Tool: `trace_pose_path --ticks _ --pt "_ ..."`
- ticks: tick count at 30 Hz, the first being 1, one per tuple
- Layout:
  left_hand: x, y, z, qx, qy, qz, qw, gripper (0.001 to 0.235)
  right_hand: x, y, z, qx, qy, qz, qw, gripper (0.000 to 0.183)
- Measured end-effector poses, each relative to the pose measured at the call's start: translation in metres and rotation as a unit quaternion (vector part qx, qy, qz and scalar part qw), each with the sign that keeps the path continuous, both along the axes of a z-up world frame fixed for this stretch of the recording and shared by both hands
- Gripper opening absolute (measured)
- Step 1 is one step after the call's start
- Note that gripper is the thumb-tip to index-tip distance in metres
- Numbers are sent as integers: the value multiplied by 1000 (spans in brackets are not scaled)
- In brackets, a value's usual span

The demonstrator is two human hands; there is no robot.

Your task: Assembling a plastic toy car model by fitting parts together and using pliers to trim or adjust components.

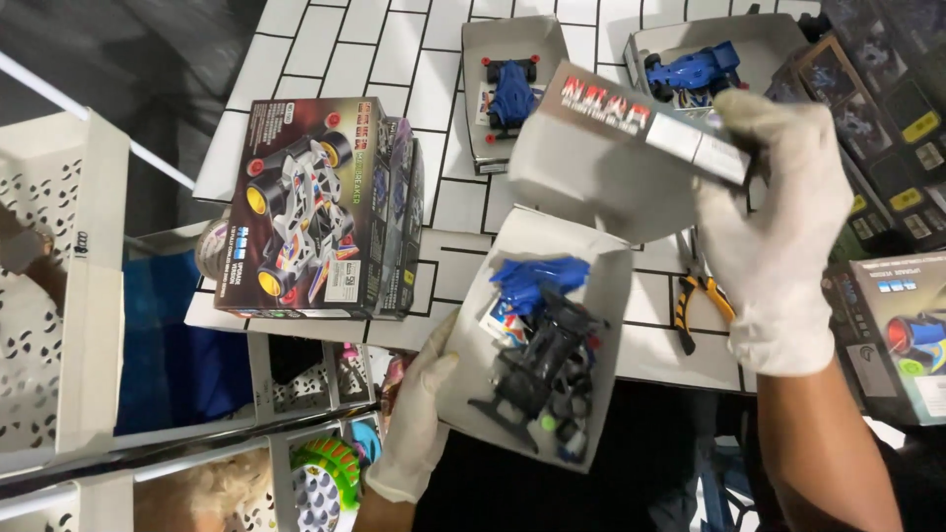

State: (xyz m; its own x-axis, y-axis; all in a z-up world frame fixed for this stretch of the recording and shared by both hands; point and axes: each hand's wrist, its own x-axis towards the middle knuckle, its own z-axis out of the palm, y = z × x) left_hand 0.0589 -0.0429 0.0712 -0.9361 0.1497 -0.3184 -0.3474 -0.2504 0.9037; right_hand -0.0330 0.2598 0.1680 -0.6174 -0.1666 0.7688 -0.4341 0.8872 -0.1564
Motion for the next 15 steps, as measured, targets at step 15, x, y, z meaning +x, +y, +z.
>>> trace_pose_path --ticks 15 --pt "-18 26 17 78 -120 124 982 69 52 4 -60 4 24 73 997 54"
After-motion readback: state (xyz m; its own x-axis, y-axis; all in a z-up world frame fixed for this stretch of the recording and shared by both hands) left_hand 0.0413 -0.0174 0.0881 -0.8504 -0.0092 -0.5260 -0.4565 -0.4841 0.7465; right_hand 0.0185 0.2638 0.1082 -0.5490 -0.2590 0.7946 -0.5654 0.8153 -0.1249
